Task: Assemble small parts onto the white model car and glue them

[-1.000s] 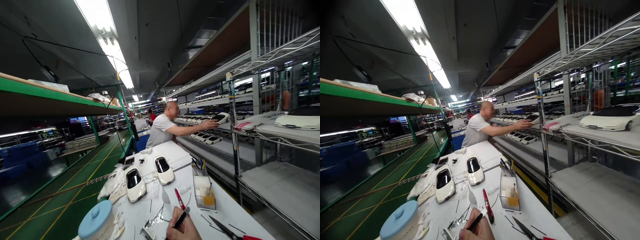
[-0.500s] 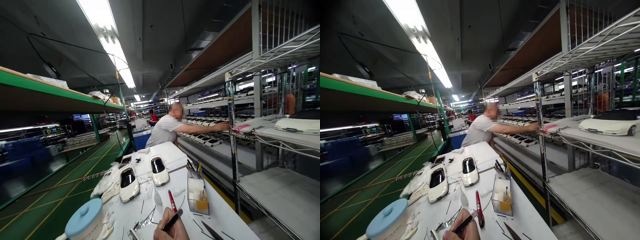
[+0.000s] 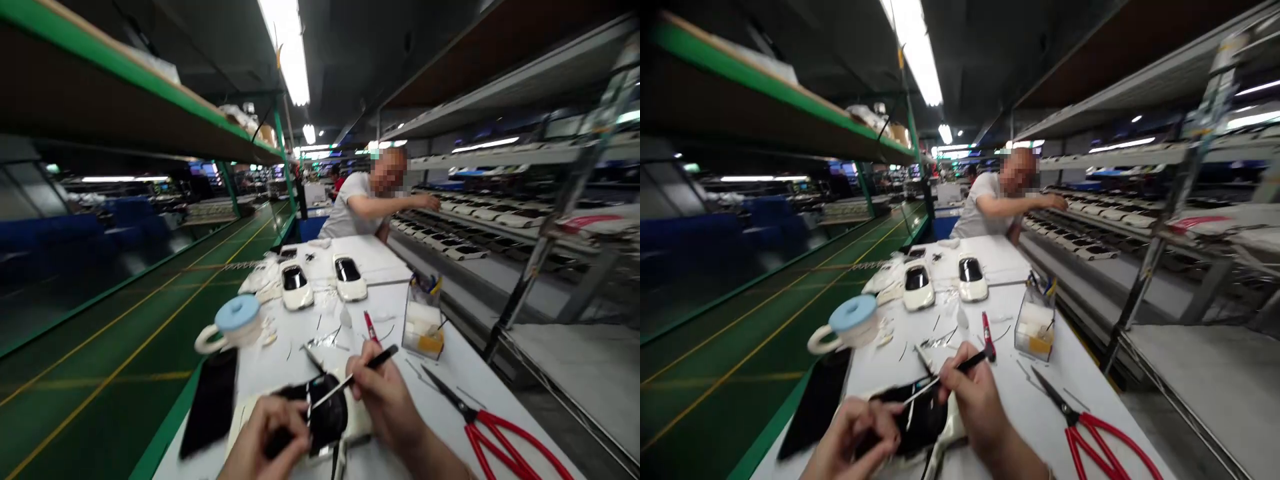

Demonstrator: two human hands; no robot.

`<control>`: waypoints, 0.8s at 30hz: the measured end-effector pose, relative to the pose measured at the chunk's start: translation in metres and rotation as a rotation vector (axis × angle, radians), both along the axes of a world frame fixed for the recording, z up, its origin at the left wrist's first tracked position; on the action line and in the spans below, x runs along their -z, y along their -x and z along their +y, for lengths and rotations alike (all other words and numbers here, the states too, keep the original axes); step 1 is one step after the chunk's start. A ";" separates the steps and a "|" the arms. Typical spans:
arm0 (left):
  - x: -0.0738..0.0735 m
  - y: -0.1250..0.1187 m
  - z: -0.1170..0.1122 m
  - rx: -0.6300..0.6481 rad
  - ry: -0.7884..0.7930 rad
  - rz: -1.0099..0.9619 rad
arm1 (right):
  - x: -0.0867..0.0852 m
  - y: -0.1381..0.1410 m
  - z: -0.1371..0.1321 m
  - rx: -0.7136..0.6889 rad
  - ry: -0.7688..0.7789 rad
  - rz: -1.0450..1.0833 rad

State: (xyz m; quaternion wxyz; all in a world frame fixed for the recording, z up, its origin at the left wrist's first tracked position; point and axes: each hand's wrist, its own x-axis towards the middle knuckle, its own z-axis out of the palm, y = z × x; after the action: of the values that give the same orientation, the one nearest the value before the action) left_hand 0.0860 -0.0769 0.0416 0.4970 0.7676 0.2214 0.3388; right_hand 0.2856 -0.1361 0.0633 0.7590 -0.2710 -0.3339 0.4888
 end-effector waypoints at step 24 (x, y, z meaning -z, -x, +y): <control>-0.004 -0.009 -0.002 0.122 -0.003 -0.301 | 0.005 0.007 -0.008 -0.138 0.315 0.041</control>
State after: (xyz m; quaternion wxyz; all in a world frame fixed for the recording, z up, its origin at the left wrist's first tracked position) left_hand 0.0952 -0.0788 0.0457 0.5432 0.7209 0.0970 0.4193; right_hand 0.2790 -0.1438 0.0585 0.6784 -0.3531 -0.2553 0.5915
